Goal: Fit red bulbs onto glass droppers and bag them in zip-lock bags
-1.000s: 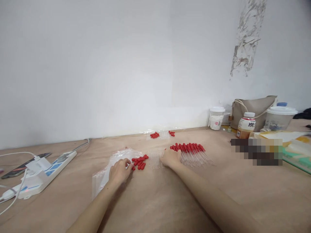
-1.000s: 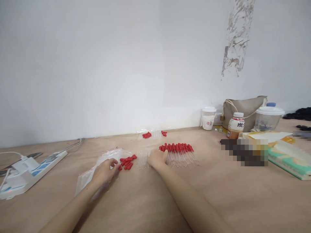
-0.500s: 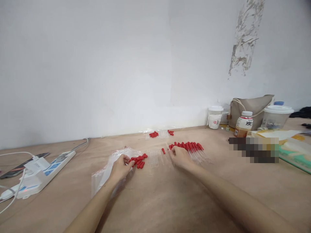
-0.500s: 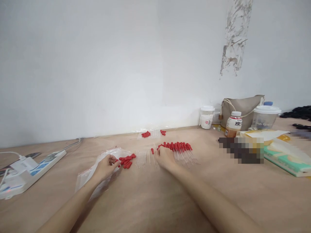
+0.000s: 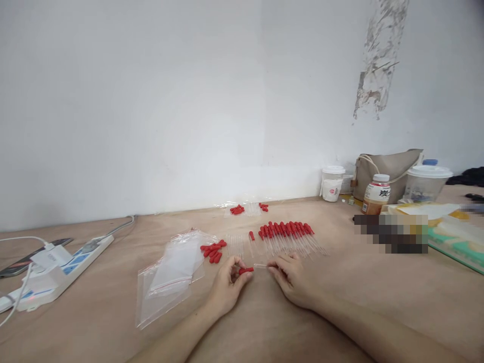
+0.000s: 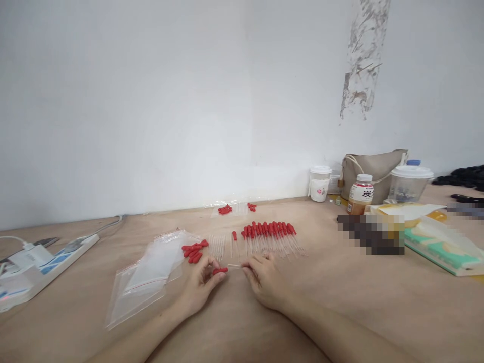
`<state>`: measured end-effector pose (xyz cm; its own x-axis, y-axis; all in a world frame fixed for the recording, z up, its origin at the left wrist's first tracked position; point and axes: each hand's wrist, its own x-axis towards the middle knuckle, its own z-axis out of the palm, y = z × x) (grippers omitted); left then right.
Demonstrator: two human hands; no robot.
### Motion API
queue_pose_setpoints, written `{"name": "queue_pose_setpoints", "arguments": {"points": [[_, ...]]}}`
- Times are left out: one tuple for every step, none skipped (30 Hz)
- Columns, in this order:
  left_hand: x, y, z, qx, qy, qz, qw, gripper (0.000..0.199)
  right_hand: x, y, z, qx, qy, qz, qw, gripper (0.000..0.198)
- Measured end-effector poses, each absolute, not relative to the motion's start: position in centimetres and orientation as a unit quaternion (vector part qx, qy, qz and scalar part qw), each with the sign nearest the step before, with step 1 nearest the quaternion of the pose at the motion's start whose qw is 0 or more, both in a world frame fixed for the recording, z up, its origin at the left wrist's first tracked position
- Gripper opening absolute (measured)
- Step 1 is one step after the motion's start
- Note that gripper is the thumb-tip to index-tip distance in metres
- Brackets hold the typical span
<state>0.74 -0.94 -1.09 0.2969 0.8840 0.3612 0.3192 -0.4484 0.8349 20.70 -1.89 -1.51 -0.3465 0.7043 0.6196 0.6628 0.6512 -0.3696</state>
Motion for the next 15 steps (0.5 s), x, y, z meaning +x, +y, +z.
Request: {"name": "queue_pose_setpoints", "arguments": {"points": [[0.71,-0.97,-1.08,0.746,0.413,0.426,0.303,0.013,20.59,-2.04,-1.51,-0.406,-0.825,0.030,0.392,0.018],[0.64,-0.97,-1.02,0.755,0.416,0.422,0.280,0.016,20.52,-2.14,-1.53,-0.397,-0.828,0.034,0.394,0.018],[0.57,-0.94,-0.94,0.764,0.418,0.417,0.261,0.019,20.49,-2.19,-1.54,-0.392,-0.830,0.038,0.396,0.018],[0.50,-0.89,-0.88,0.772,0.418,0.411,0.247,0.021,20.49,-2.21,-1.56,-0.389,-0.830,0.042,0.398,0.018],[0.45,-0.84,-0.84,0.777,0.417,0.407,0.238,0.020,20.52,-2.21,-1.57,-0.389,-0.829,0.047,0.399,0.018],[0.42,-0.78,-0.84,0.781,0.413,0.405,0.234,0.020,20.55,-2.20,-1.58,-0.391,-0.828,0.051,0.400,0.018],[0.42,-0.74,-0.86,0.783,0.408,0.405,0.235,0.019,20.59,-2.19,-1.59,-0.393,-0.826,0.054,0.401,0.018],[0.44,-0.71,-0.90,0.785,0.403,0.405,0.240,0.019,20.62,-2.18,-1.60,-0.395,-0.825,0.056,0.401,0.018],[0.47,-0.70,-0.94,0.785,0.399,0.405,0.245,0.020,20.63,-2.17,-1.61,-0.395,-0.824,0.058,0.402,0.018],[0.50,-0.71,-0.98,0.785,0.397,0.406,0.249,0.020,20.64,-2.16,-1.63,-0.395,-0.824,0.059,0.401,0.018],[0.53,-0.73,-1.01,0.784,0.397,0.406,0.251,0.020,20.63,-2.15,-1.67,-0.393,-0.826,0.058,0.401,0.018],[0.56,-0.76,-1.04,0.782,0.400,0.405,0.253,0.021,20.61,-2.14,-1.72,-0.389,-0.828,0.057,0.400,0.018],[0.57,-0.79,-1.06,0.780,0.404,0.405,0.255,0.021,20.59,-2.13,-1.78,-0.385,-0.831,0.056,0.398,0.017],[0.57,-0.84,-1.06,0.777,0.409,0.403,0.257,0.022,20.58,-2.11,-1.84,-0.380,-0.835,0.054,0.394,0.017],[0.55,-0.89,-1.04,0.776,0.411,0.400,0.261,0.023,20.58,-2.08,-1.90,-0.377,-0.839,0.051,0.389,0.017]]}}
